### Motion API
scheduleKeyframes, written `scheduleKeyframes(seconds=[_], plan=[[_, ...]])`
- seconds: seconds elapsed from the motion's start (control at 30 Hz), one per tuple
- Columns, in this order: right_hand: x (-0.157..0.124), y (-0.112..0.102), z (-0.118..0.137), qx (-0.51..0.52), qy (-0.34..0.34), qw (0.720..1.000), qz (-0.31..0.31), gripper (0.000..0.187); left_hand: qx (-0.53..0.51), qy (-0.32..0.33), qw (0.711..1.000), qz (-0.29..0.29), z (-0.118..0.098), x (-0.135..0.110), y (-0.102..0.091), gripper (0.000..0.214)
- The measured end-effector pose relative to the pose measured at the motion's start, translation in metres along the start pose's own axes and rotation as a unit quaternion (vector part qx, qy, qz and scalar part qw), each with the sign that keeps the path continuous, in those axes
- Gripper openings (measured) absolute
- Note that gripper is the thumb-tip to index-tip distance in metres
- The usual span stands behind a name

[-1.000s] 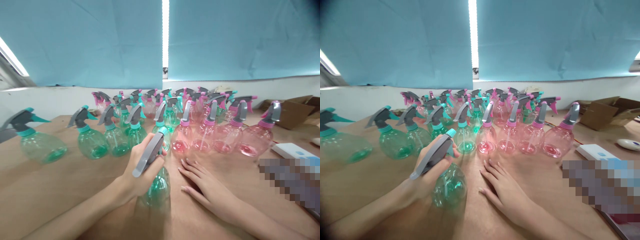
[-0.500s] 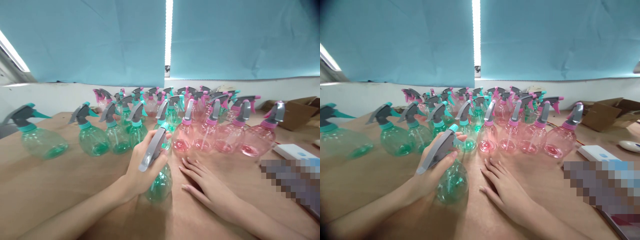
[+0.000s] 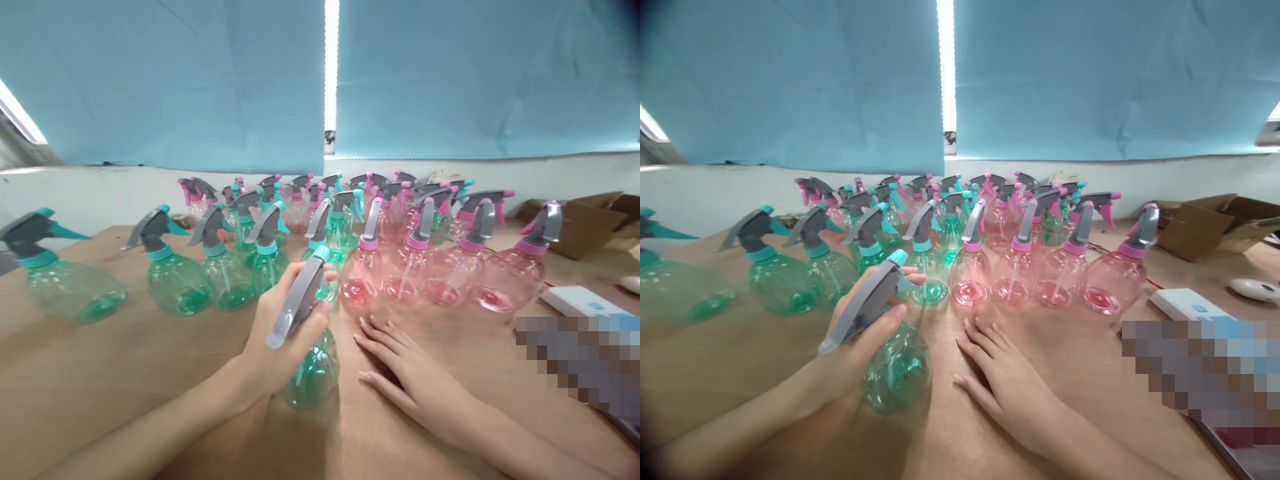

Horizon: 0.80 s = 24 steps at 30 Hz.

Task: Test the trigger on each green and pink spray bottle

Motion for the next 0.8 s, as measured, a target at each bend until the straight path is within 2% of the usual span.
scheduleKeyframes(seconds=[0.27,0.53,0.8], plan=[[0.0002,-0.0002,-0.0012,0.001,-0.001,1.0,-0.011,0.058,0.005,0.019,1.0,0.001,-0.0025,0.0002,-0.0001,0.024],[0.0013,0.0019,-0.0005,-0.01,0.004,1.0,0.009,0.061,0.005,0.031,1.0,0.003,-0.0035,0.0,0.0012,0.023],[0.0017,0.0035,-0.0015,-0.013,0.0,1.0,0.006,0.06,0.002,0.023,1.0,0.005,-0.0013,-0.0008,0.0,0.024]])
Point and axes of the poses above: each hand's wrist, its own x-axis towards the middle knuckle, its own y-axis out of the palm, z = x × y, the point moved 9 cm from there along x, towards the middle knuckle, and after that the axes turned 10 degrees about z, right-handed, at the moved point
